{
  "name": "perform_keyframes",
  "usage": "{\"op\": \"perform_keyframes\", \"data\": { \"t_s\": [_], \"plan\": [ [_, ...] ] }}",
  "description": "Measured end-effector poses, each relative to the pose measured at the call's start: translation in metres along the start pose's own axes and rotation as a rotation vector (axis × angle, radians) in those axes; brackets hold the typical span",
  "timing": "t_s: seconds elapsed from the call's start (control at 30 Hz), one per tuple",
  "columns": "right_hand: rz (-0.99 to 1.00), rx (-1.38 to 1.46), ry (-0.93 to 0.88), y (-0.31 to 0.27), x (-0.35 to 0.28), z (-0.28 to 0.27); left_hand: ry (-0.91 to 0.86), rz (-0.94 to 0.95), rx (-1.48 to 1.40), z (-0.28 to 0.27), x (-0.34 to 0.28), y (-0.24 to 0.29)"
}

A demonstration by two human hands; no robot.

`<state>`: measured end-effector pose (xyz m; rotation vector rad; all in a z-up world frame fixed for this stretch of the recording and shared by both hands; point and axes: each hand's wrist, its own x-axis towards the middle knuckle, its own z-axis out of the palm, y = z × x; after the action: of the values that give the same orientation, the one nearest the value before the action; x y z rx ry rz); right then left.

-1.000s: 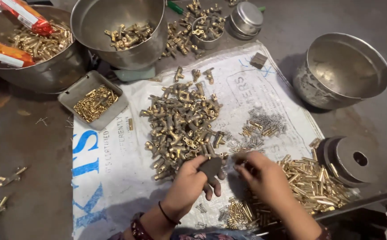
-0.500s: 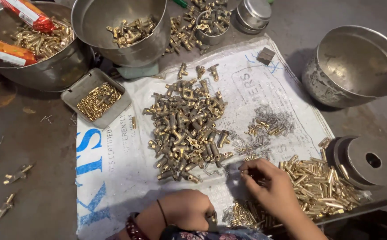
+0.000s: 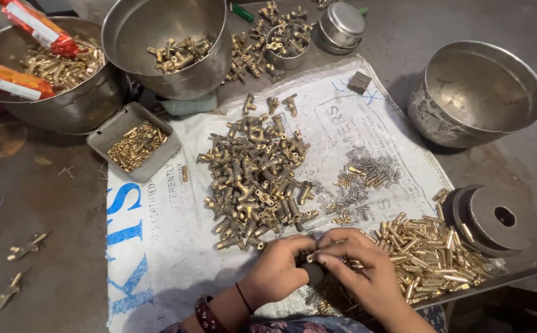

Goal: Assembling small brass fittings by inserting and joining metal components by hand.

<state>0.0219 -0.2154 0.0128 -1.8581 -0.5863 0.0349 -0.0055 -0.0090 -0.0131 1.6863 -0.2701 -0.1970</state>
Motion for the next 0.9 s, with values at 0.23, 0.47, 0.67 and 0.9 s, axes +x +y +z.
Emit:
{"op": "perform_keyframes", "data": {
  "t_s": [0.23, 0.47, 0.67, 0.9],
  "plan": [
    [0.534, -0.729, 0.258, 0.046, 0.032, -0.094, -0.093, -0.372, -0.425, 0.006, 0.001, -0.034],
    [0.393, -1.165, 0.063, 0.064, 0.036, -0.094, -0.144, -0.35, -0.078, -0.002, 0.006, -0.009],
    [0.463, -0.482, 0.216, 0.046, 0.047, -0.08, -0.179, -0.393, -0.22, 0.0, 0.006, -0.036],
    [0.645, 0.412, -0.129, 0.016, 0.012, -0.012, -0.17, -0.389, -0.412, 0.007, 0.008, -0.06]
  ]
}}
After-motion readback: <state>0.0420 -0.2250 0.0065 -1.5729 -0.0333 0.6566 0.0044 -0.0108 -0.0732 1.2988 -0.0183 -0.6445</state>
